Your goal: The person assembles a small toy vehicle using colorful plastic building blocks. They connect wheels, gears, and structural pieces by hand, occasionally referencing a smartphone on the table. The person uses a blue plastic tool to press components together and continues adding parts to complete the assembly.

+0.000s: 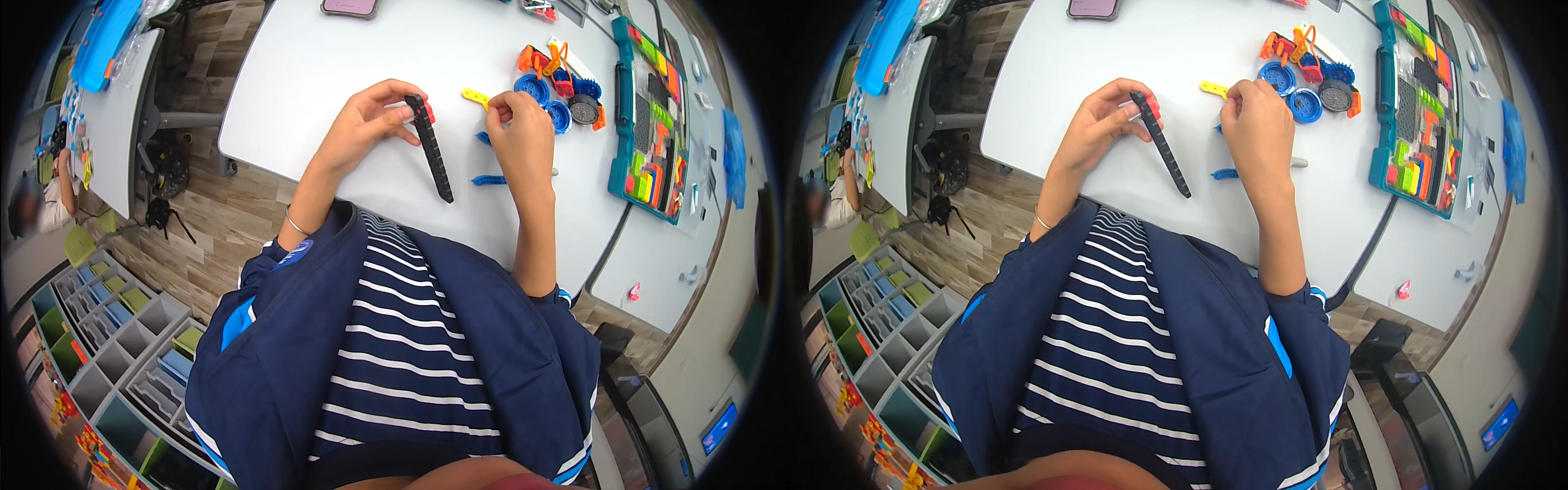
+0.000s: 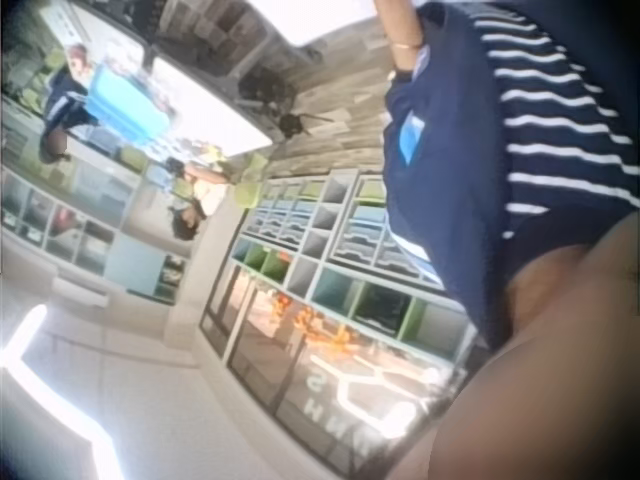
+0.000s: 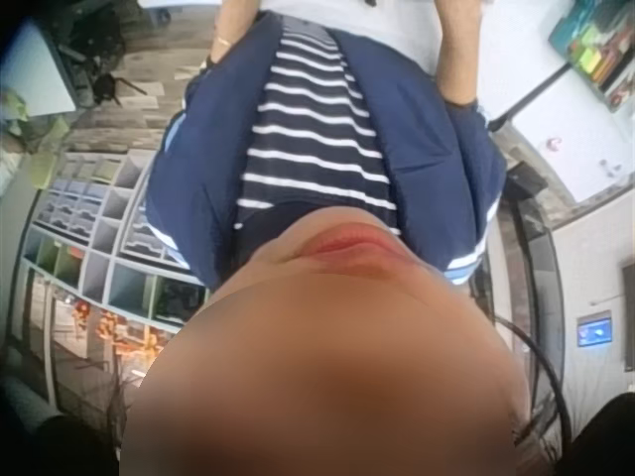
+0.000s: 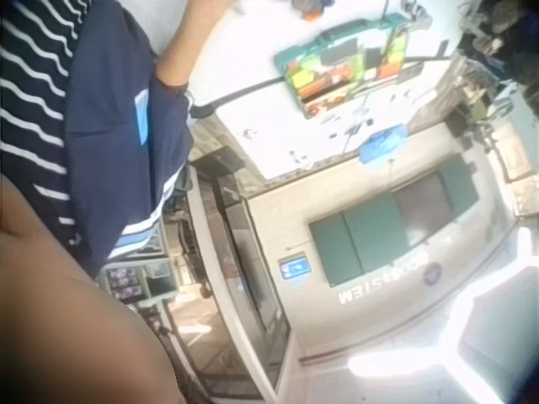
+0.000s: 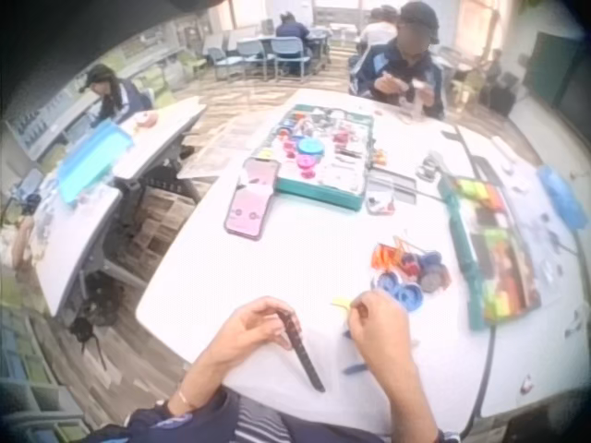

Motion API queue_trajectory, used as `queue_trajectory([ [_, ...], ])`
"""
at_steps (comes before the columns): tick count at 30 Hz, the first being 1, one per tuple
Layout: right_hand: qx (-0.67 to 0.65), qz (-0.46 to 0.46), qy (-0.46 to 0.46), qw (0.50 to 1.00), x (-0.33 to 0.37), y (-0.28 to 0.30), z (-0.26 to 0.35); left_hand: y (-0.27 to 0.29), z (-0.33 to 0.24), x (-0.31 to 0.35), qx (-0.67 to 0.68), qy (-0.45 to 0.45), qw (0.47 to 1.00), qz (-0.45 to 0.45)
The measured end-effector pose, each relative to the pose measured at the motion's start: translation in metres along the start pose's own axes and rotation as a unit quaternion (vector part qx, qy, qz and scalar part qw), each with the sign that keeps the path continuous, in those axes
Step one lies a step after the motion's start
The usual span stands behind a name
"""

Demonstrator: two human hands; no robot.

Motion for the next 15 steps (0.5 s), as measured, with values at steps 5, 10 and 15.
queue_trajectory([
  [5,-0.01,-0.007,0.005,1.0,-0.0013,-0.0019,-0.0029,0.0011,-0.0012,0.0005,-0.002,-0.001,1.0,-0.007],
  [10,-0.042,0.002,-0.022,0.999,-0.0025,-0.0025,-0.0072,0.0008,-0.001,0.0002,-0.004,-0.006,1.0,-0.011],
  [15,-0.035,0.016,-0.02,0.999,-0.0056,-0.0028,-0.0036,-0.0003,-0.0018,-0.0004,-0.003,-0.001,1.0,0.0],
])
Point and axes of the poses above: each hand's wrist, its own x-axis away from the middle knuckle, its own y-axis out of the back of the hand, z = x × y, the point moved 9 cm from there along -x, towards the middle knuckle, and after that the axes turned 12 degrees about -z, right-handed, at the moved point
